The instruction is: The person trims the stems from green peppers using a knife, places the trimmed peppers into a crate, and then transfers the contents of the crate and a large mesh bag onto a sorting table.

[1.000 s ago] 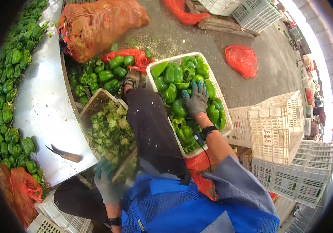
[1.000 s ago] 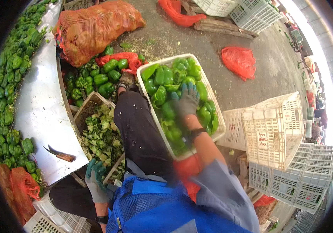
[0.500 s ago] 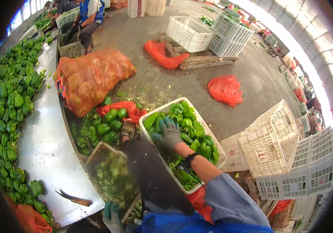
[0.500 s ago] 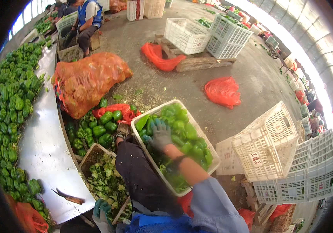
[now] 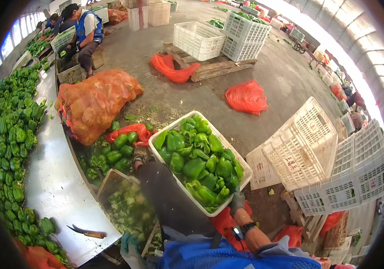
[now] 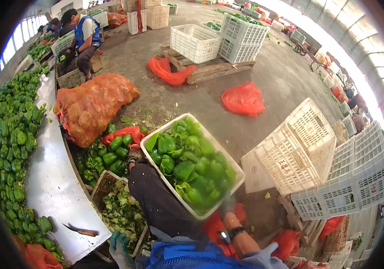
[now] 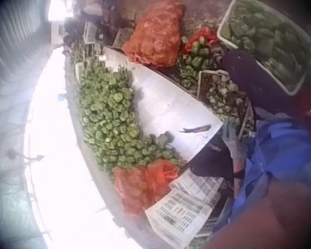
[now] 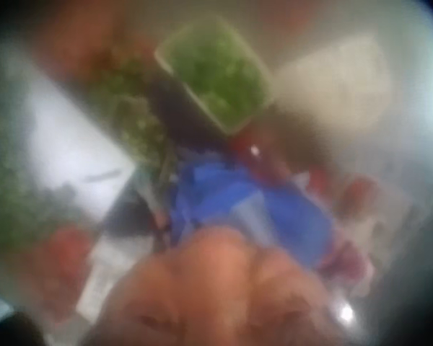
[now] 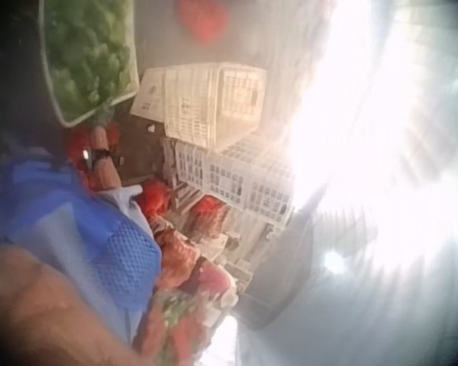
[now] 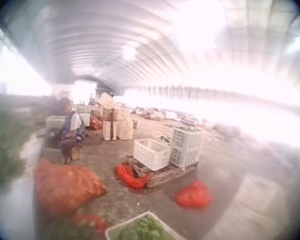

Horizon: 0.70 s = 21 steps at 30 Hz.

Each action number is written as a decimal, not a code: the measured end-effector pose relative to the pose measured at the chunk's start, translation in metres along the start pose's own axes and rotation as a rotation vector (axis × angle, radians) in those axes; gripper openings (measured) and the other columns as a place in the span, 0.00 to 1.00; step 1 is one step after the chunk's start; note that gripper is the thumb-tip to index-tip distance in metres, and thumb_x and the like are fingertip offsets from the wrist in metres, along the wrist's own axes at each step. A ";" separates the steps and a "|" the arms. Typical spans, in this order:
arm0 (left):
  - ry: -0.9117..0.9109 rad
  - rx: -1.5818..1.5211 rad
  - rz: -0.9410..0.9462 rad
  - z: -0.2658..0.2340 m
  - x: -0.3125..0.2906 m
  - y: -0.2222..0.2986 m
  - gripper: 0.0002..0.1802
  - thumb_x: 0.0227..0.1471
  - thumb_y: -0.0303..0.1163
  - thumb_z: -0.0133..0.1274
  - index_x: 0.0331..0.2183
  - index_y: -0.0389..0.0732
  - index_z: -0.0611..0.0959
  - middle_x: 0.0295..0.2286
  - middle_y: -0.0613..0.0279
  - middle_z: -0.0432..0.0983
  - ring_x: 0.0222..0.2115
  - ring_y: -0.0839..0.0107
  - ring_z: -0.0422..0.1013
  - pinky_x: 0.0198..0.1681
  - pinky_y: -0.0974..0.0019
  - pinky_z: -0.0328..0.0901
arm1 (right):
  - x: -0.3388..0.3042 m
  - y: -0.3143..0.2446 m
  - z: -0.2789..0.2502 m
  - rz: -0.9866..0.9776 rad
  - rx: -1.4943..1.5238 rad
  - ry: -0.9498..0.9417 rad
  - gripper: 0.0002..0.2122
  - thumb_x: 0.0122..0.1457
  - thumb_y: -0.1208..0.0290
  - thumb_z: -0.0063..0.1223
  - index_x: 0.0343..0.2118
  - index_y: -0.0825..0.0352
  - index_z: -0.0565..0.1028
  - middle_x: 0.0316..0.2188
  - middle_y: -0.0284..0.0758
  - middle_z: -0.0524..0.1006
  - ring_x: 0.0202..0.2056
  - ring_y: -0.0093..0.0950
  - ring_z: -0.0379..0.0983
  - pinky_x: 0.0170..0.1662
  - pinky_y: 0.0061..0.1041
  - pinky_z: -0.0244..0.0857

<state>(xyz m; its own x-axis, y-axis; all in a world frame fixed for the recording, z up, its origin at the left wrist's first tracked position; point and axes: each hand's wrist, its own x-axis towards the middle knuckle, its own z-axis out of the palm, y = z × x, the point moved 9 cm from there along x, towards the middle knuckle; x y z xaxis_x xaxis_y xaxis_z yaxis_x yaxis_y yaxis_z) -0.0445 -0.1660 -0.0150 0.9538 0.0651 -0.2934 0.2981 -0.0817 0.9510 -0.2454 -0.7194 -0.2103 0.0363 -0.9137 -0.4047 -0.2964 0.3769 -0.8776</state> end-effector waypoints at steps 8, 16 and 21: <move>0.033 0.012 0.012 -0.004 -0.001 0.001 0.24 0.71 0.37 0.51 0.62 0.33 0.74 0.50 0.50 0.78 0.46 0.59 0.77 0.46 0.62 0.75 | 0.013 0.004 0.029 0.271 0.098 0.028 0.27 0.68 0.46 0.55 0.48 0.72 0.83 0.41 0.43 0.86 0.39 0.38 0.82 0.38 0.39 0.74; 0.034 0.108 -0.013 0.005 0.011 -0.003 0.24 0.72 0.38 0.50 0.60 0.32 0.76 0.46 0.53 0.80 0.43 0.64 0.78 0.42 0.63 0.75 | 0.059 -0.017 0.016 0.193 -0.117 0.160 0.27 0.69 0.51 0.54 0.47 0.77 0.82 0.41 0.47 0.86 0.38 0.42 0.84 0.37 0.44 0.75; -0.051 0.251 0.096 0.029 0.021 -0.003 0.24 0.72 0.39 0.50 0.59 0.31 0.77 0.44 0.55 0.81 0.41 0.67 0.78 0.39 0.64 0.75 | 0.105 -0.002 0.023 0.068 -0.199 0.235 0.25 0.67 0.55 0.58 0.49 0.80 0.81 0.38 0.47 0.86 0.35 0.36 0.80 0.38 0.44 0.72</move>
<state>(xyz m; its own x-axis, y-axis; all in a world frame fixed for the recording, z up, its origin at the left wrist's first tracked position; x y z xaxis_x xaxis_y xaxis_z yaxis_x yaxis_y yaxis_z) -0.0243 -0.1934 -0.0263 0.9769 -0.0044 -0.2139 0.2005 -0.3293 0.9227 -0.2193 -0.8133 -0.2566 -0.2045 -0.9065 -0.3695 -0.4722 0.4220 -0.7739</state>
